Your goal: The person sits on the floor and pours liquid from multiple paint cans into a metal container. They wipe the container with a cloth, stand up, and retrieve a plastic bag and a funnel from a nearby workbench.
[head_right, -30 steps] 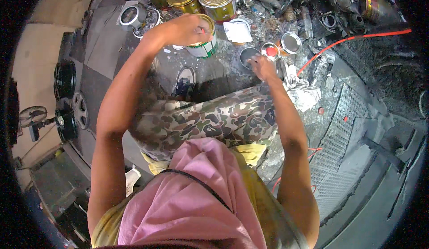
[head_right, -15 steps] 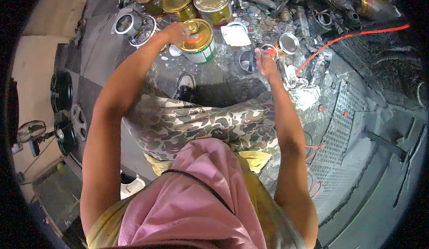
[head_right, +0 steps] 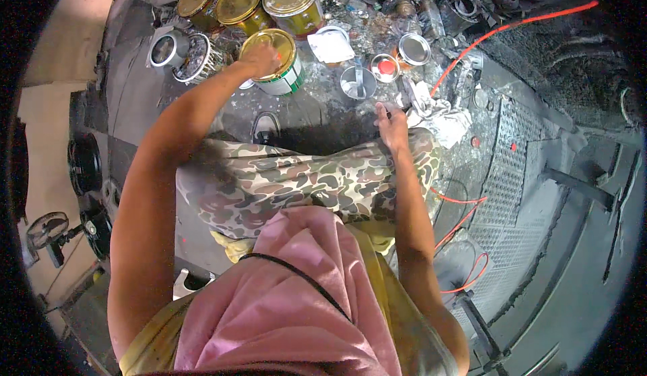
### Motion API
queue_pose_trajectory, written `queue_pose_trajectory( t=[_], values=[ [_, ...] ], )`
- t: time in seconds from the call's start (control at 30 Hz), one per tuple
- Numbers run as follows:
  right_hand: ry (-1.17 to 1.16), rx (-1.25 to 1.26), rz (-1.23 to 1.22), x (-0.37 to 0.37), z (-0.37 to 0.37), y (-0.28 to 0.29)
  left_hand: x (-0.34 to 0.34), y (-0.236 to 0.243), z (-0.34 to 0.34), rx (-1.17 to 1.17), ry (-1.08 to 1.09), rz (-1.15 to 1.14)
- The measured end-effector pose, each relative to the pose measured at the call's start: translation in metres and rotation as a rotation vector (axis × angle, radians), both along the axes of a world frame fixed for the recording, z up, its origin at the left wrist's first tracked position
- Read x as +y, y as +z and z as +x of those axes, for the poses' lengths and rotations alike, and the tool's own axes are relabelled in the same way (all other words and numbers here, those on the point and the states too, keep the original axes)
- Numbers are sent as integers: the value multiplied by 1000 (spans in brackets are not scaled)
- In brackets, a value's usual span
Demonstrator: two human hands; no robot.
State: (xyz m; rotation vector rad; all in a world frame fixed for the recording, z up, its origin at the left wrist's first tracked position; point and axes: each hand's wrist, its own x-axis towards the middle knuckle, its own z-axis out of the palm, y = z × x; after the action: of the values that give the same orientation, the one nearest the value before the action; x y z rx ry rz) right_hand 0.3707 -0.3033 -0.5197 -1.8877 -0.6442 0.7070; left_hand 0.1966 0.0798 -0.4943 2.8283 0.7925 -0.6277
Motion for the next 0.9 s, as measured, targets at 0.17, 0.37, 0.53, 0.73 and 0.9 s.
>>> queue_pose_trajectory(
  t=[0.17,0.37,0.53,0.73,0.9],
  values=[
    [50,-106,-141,-30,5,-25,-33,30,28,-121,-1,22],
    [129,-256,-247,-38,1,-13,-7,30,28,11,79,-51],
    [132,-239,-320,-46,9,-19,-16,37,38,54,-70,-25],
    [170,-332,-297,-51,10,-28,-63,77,39,128,188,-173],
    [235,-209,-313,-41,13,-34,-49,54,16,103,56,-24]
  ],
)
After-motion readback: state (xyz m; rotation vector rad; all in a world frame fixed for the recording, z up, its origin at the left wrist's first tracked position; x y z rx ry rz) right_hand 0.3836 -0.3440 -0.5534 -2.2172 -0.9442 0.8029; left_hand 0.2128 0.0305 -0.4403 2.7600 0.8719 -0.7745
